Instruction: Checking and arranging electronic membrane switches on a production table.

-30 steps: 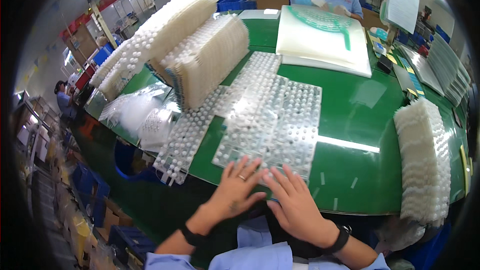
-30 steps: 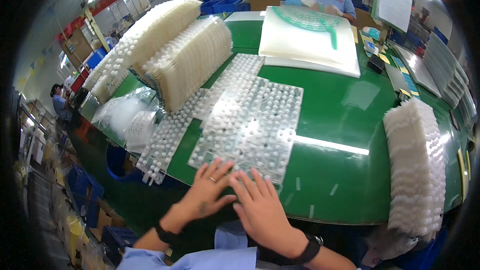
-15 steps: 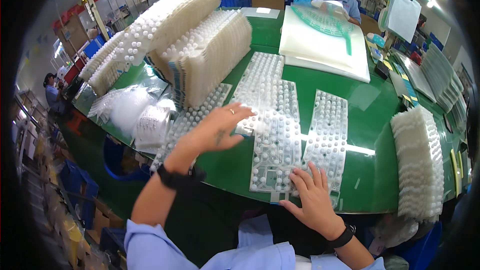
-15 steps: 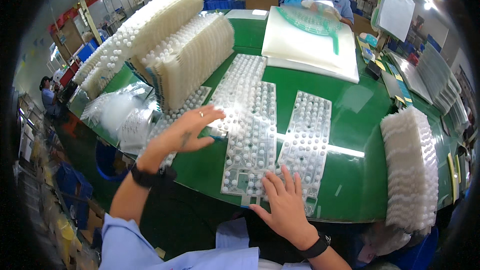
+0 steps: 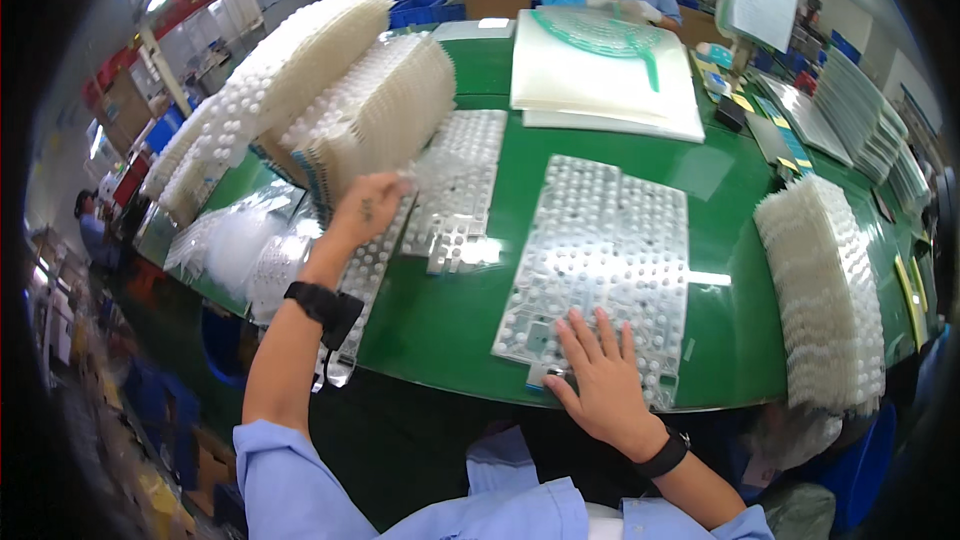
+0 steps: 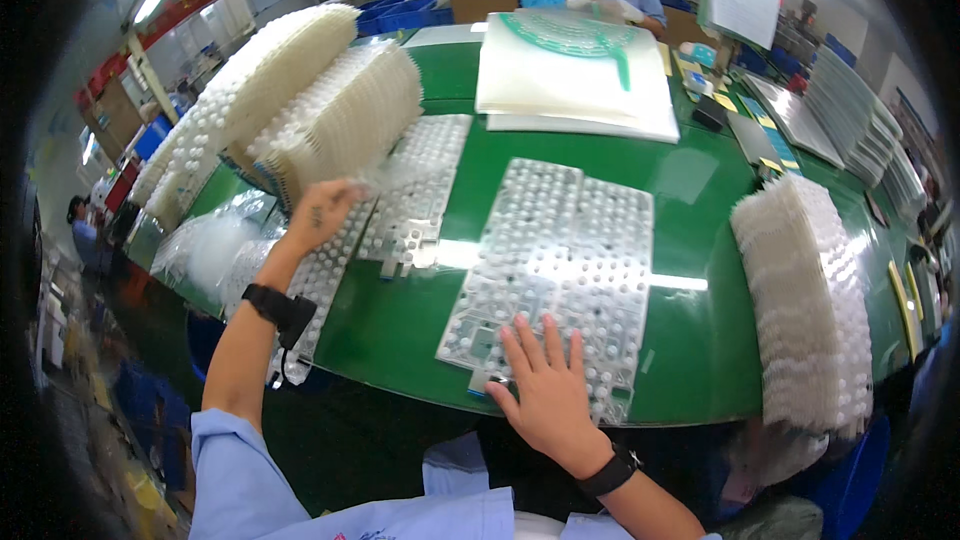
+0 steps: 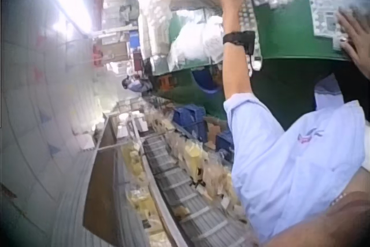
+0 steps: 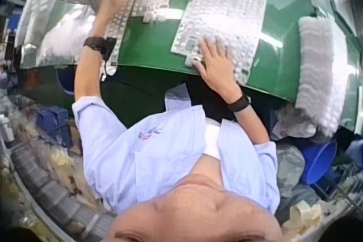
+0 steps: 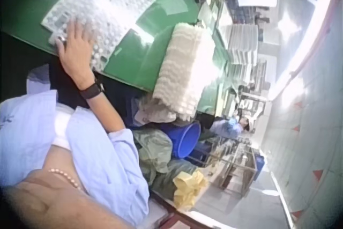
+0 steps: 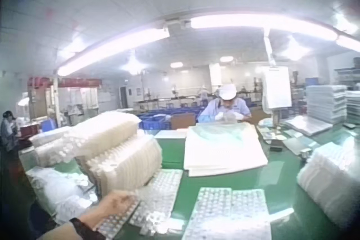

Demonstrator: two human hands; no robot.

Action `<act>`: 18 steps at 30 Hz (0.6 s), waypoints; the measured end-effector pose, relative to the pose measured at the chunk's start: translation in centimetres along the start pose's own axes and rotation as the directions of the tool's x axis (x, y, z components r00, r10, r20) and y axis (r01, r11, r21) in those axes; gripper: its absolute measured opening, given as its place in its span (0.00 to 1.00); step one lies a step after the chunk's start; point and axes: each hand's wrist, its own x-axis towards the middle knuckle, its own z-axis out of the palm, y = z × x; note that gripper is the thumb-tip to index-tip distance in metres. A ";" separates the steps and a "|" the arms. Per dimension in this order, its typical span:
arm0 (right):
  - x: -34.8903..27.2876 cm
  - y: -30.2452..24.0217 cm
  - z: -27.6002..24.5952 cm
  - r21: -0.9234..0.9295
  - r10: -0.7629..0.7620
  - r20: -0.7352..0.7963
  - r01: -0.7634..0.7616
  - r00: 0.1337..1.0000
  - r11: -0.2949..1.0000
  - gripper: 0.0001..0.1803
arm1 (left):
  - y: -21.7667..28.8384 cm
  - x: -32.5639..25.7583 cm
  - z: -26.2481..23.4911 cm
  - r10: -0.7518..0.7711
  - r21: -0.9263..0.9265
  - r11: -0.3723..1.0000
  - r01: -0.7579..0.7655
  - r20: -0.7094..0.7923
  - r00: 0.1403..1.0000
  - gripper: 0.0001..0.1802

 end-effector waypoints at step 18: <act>2.8 -1.8 4.8 -0.085 -0.174 -0.103 0.166 0.979 0.982 0.37 | 32.5 -5.8 13.8 0.564 -0.098 0.765 -0.637 0.580 0.588 0.04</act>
